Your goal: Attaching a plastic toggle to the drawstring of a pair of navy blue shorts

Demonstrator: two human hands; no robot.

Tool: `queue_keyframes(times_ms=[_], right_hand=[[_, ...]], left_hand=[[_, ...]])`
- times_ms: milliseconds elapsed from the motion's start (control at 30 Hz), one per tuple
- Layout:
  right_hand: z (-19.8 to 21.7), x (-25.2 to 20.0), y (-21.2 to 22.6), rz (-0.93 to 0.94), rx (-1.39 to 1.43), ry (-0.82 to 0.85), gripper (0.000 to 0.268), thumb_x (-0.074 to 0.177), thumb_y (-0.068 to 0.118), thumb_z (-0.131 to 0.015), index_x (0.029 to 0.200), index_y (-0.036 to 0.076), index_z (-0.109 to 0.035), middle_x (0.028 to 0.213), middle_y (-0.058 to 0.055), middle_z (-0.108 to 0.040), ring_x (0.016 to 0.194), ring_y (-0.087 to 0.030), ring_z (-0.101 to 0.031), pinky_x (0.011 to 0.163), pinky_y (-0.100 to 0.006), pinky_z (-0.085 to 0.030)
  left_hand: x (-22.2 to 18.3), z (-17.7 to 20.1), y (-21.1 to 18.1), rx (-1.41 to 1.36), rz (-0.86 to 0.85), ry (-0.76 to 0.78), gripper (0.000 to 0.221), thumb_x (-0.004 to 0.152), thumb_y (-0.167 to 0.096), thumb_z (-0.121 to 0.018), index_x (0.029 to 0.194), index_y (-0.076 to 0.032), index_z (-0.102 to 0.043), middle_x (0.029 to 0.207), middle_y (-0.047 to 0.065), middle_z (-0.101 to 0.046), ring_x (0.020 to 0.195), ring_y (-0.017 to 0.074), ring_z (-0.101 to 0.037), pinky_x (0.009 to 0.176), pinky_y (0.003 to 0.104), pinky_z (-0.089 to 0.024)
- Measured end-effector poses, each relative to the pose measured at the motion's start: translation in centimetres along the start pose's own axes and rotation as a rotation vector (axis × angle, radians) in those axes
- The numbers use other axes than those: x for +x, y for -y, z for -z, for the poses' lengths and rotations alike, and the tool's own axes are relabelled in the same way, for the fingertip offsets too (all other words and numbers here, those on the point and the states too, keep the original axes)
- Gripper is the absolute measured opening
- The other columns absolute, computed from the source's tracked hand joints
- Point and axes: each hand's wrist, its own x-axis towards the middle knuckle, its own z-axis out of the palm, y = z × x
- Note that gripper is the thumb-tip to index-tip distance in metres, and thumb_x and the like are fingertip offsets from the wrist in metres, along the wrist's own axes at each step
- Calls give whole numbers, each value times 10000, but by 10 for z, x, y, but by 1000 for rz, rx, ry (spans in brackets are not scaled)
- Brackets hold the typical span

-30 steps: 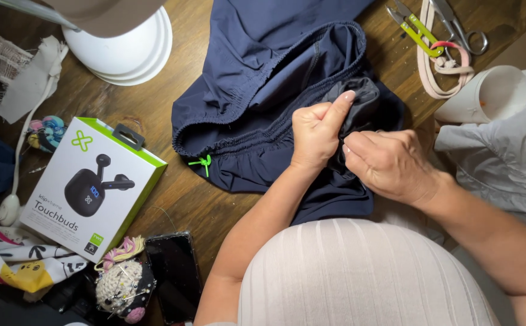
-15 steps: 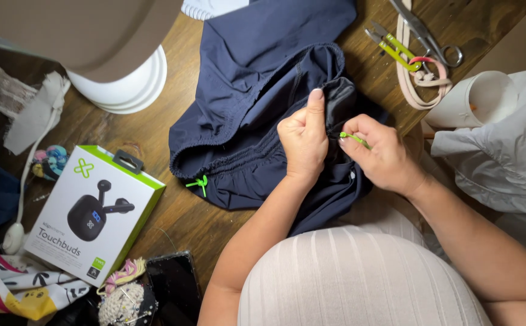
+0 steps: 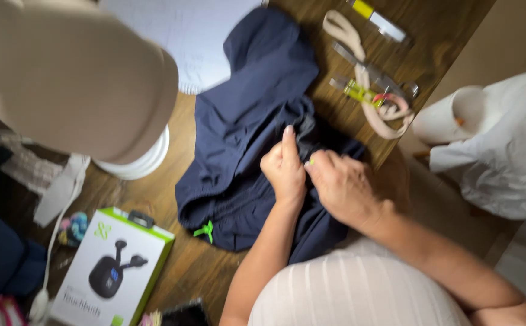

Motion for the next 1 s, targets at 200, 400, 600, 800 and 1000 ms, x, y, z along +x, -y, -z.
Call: queue_keyframes(times_ms=[200, 400, 600, 800, 1000], right_hand=[[0, -1, 1, 56, -80, -74, 219, 1064, 364, -454, 1053, 184, -579, 631, -24, -618, 610, -271, -700, 566, -402, -588], [12, 1, 5, 95, -177, -67, 137, 1028, 310, -514, 1067, 185, -554, 550, 1, -628, 543, -221, -687, 546, -358, -581], [4, 0, 8, -28, -196, -30, 175, 1014, 326, -516, 1107, 179, -542, 518, -49, -646, 545, -286, -718, 569, -439, -591], [36, 4, 24, -5, -130, 62, 158, 1006, 338, -497, 1028, 185, -528, 541, -45, -663, 591, -280, -738, 583, -421, -596], [10, 9, 4, -215, 273, 273, 346, 1046, 357, -461, 826, 102, -539, 520, -177, -622, 650, -454, -707, 590, -528, -529]], left_hand=[[-3, -6, -5, 46, 12, 15, 618, 1005, -179, -677, 419, -114, -493, 355, -37, -426, 396, 58, -317, 372, 242, -286], [-7, -7, 5, 48, 4, 11, 635, 1013, -185, -668, 410, -96, -491, 339, -15, -424, 382, 64, -326, 372, 255, -297], [-11, -8, -4, 77, 15, 5, 635, 1006, -206, -676, 415, -116, -459, 347, -28, -391, 408, 68, -305, 379, 270, -286], [-4, -7, 0, 48, 2, 24, 629, 978, -199, -706, 411, -126, -443, 352, -37, -366, 413, 64, -298, 380, 269, -280], [0, -4, -5, -2, 35, 39, 617, 907, -84, -738, 414, -142, -372, 359, -62, -310, 398, 42, -246, 362, 233, -208]])
